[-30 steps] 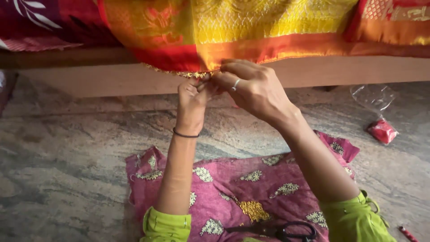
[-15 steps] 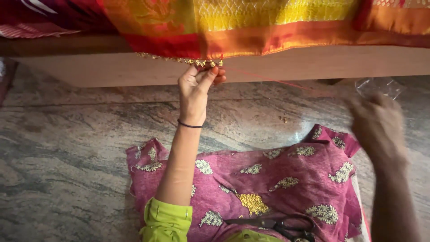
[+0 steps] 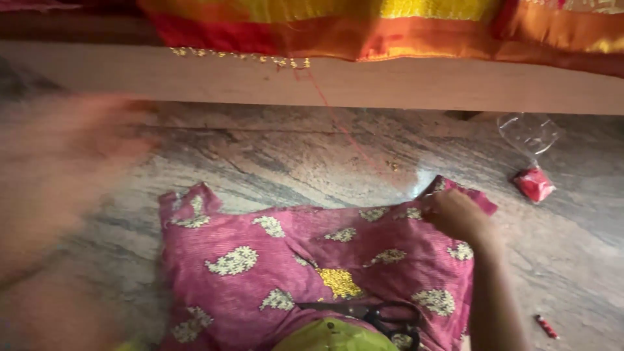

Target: Sewing decorative beads and fringes onto the edge of a yellow and orange saree fabric.

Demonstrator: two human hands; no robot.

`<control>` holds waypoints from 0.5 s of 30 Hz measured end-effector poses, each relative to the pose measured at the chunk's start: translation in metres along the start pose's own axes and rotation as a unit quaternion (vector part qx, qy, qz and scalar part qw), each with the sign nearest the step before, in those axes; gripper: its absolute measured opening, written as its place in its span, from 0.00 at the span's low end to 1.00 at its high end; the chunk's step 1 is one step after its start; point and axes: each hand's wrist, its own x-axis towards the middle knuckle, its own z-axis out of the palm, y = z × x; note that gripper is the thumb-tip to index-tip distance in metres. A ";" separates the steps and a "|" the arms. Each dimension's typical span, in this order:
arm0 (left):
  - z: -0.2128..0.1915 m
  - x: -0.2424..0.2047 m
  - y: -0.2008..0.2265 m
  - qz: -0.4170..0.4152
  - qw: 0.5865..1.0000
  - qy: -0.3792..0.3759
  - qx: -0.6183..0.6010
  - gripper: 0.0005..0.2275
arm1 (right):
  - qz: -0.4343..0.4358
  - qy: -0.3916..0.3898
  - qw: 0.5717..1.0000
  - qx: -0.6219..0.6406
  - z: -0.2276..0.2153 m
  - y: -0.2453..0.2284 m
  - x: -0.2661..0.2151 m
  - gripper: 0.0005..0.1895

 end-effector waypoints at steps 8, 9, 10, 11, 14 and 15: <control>0.004 0.007 -0.037 0.010 0.997 0.067 -0.024 0.20 | 0.032 0.017 0.994 0.103 -0.038 -0.052 0.010 0.08; 0.004 0.007 -0.044 0.012 0.997 0.073 -0.027 0.20 | 0.028 0.014 0.994 0.109 -0.037 -0.053 0.013 0.09; 0.005 0.005 -0.053 0.010 0.996 0.084 -0.030 0.20 | 0.025 0.013 0.994 0.106 -0.036 -0.052 0.014 0.09; 0.005 0.002 -0.062 0.009 0.995 0.094 -0.033 0.20 | 0.020 0.012 0.994 0.108 -0.035 -0.052 0.015 0.09; 0.001 -0.002 -0.086 0.011 0.992 0.121 -0.036 0.20 | 0.002 0.023 0.994 0.109 -0.035 -0.050 0.018 0.09; -0.001 -0.003 -0.093 0.013 0.991 0.128 -0.036 0.20 | -0.006 0.032 0.994 0.108 -0.036 -0.049 0.019 0.08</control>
